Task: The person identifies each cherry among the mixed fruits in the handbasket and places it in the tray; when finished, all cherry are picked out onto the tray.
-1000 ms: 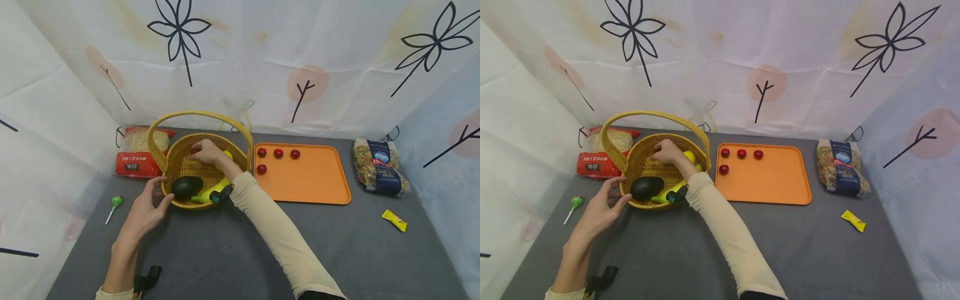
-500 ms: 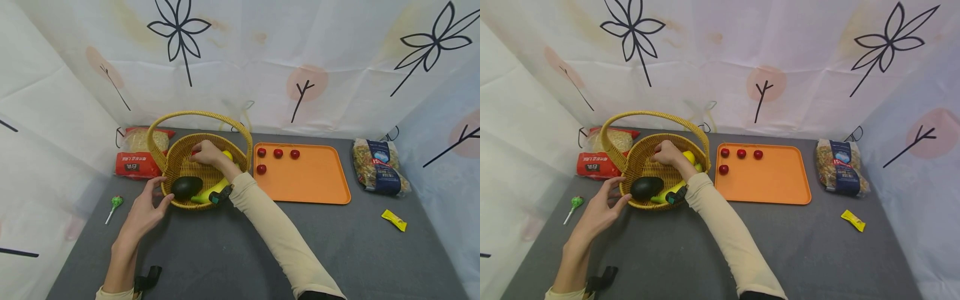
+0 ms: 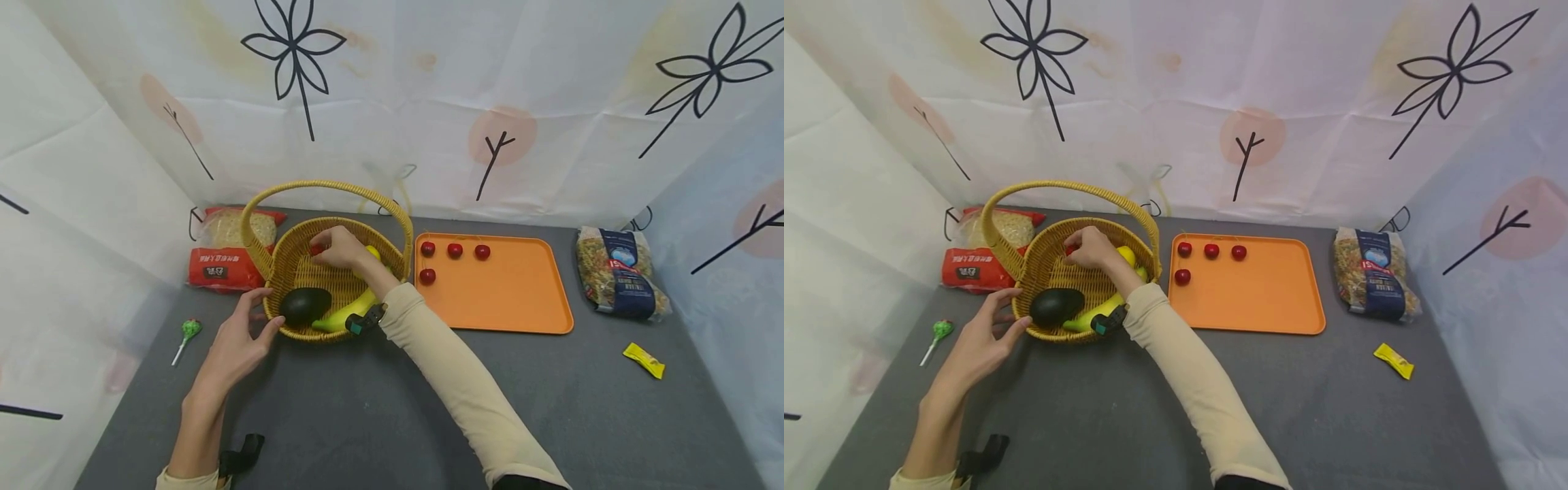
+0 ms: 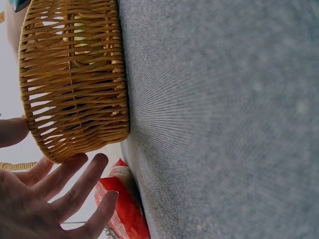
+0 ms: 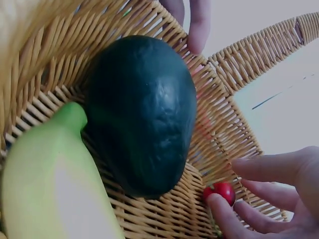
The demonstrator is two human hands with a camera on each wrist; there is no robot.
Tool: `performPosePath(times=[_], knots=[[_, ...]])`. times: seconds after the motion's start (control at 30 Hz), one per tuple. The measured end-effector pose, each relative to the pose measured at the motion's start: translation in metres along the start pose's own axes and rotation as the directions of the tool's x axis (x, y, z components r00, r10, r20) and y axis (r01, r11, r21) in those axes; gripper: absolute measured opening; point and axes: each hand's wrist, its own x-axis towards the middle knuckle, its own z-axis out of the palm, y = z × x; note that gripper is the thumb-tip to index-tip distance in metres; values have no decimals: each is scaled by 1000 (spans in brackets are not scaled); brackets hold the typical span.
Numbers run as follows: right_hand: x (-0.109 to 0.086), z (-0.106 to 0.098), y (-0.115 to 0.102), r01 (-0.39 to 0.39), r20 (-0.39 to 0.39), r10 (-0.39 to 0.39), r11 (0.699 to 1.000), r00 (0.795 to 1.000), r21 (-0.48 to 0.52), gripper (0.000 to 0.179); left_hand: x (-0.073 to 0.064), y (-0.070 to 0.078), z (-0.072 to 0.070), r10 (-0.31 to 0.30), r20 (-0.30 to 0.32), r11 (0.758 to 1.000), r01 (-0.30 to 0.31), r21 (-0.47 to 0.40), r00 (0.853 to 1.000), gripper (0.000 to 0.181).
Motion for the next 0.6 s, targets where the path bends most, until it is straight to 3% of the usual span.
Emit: performPosePath(times=[0.2, 0.6], knots=[[5, 1, 4, 18, 84, -17, 1000, 996, -9, 55, 1, 0, 0, 4, 2, 1000, -4, -2, 1000, 67], [5, 11, 3, -63, 242, 31, 990, 970, 125, 54, 0, 0, 0, -5, 7, 1000, 5, -3, 1000, 67]])
